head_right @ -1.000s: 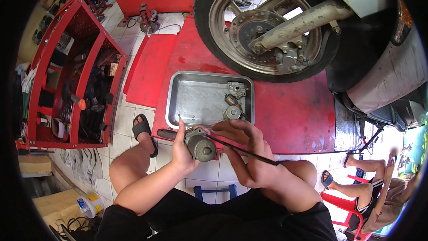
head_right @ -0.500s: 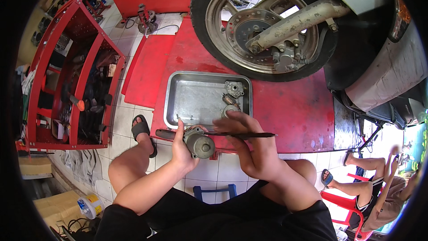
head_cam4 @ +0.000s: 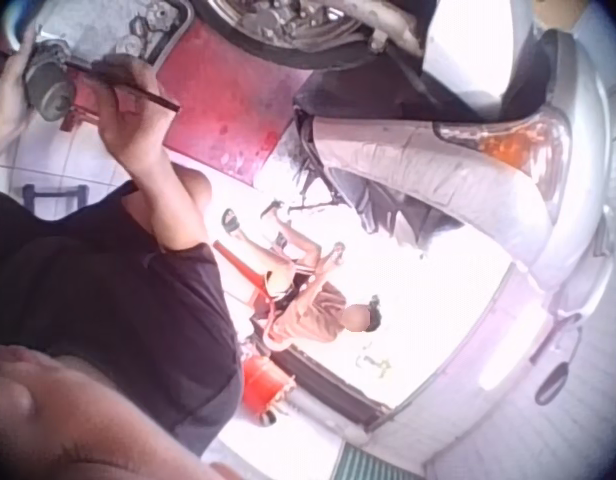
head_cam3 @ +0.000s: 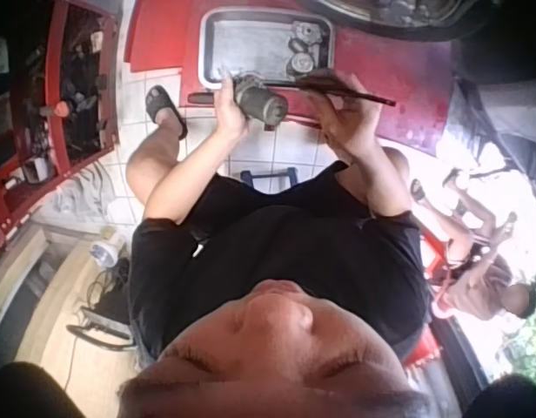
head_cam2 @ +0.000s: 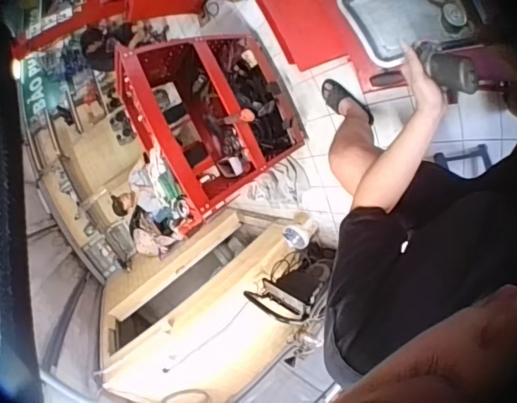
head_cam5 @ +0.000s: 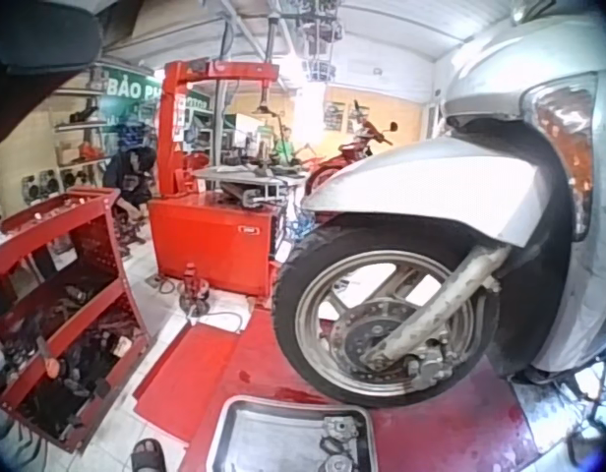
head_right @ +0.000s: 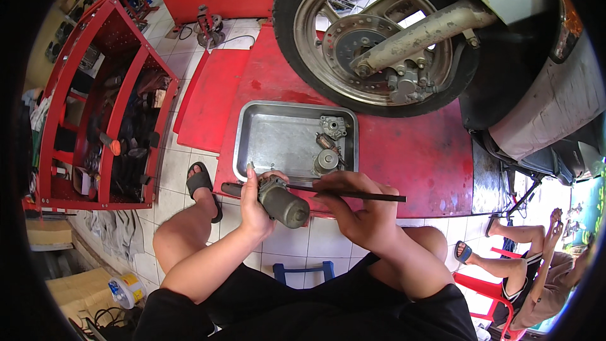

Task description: The person sits in a workshop and uses a screwdriver to disassemble a cylindrical motorcycle part, likely a starter motor, over a metal tray. They remove internal components such as a rotor and brushes, placing them into the tray, and then reassemble the unit by inserting the components back into the housing.

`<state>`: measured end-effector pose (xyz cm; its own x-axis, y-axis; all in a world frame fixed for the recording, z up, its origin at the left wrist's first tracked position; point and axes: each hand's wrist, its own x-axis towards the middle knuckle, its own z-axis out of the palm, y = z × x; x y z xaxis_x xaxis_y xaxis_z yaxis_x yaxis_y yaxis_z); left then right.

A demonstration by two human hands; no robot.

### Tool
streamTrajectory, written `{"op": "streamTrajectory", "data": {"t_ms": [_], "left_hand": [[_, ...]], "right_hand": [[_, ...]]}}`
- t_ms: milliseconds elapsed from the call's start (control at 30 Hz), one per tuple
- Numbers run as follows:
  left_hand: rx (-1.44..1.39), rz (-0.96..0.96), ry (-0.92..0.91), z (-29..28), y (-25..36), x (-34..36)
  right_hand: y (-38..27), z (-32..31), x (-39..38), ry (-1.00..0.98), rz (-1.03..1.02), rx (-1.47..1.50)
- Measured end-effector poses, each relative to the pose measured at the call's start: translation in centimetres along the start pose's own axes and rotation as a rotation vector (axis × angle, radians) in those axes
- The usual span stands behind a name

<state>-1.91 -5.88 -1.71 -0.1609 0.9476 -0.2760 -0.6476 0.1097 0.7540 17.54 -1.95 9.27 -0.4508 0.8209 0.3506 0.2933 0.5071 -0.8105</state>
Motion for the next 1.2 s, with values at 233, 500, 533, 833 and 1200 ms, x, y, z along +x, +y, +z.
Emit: {"op": "streamTrajectory", "data": {"t_ms": [233, 500, 533, 833, 1200], "left_hand": [[0.033, -0.001, -0.012, 0.0, -0.1, 0.1], [-0.168, -0.095, 0.089, 0.2, 0.2, 0.0], [-0.162, -0.089, 0.088, 0.1, 0.3, -0.1], [-0.161, -0.072, 0.043, -0.1, 0.6, -0.1], [-0.094, -0.019, 0.02, 0.0, 0.3, -0.1]], "right_hand": [[-1.3, 2.4, 0.7, 0.199, 0.052, 0.187], [0.7, -0.4, -0.2, -0.113, -0.053, -0.066], [0.7, -0.4, -0.6, -0.12, -0.012, -0.091], [-1.8, 0.1, 0.9, -0.016, 0.023, 0.168], [-2.7, 0.3, 0.9, 0.076, 0.273, 0.359]]}}
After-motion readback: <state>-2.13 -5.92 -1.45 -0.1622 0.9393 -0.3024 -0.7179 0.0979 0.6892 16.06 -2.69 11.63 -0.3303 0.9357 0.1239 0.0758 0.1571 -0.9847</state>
